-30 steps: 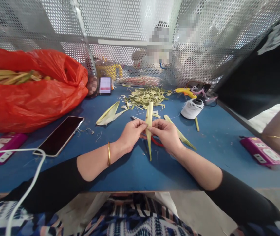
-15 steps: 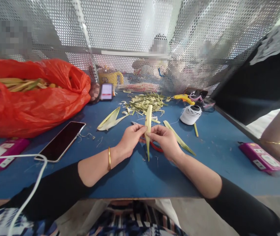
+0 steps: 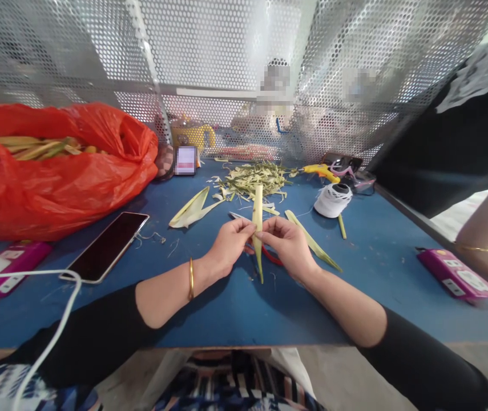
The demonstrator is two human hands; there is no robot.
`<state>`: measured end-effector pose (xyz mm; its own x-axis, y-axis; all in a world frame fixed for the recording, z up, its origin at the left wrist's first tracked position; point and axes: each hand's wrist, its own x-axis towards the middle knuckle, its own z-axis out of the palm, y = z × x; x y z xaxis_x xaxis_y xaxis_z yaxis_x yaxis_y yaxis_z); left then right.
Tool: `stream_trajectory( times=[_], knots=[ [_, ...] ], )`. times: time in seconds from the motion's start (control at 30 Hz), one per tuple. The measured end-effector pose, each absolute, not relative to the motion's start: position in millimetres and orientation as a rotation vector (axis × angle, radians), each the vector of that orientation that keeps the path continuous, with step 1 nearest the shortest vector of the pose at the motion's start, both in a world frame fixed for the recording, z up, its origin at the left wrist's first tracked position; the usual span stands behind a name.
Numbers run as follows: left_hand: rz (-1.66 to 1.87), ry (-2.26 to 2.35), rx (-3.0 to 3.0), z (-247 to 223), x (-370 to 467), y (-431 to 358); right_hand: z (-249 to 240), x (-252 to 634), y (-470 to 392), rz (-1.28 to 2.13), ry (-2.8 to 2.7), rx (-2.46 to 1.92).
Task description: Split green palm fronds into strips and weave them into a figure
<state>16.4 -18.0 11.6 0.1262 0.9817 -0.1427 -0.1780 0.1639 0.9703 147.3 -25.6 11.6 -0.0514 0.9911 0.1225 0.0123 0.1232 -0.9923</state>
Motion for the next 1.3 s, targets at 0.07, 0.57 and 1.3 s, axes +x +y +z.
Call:
stream_trajectory(
  times=[0.07, 0.57, 1.3],
  knots=[
    [1.091, 1.072, 1.007, 11.9, 16.3, -18.2, 10.9, 147.2, -25.5, 1.114, -1.33, -1.11],
    [1.063, 1.012, 1.004, 10.7, 15.1, -16.9, 9.9, 146.9, -25.5, 1.226, -1.238, -1.142],
    [1.108, 1.086, 0.999, 9.8, 18.4, -16.8, 9.9, 147.1, -24.7, 1.109, -1.394, -1.076]
  ],
)
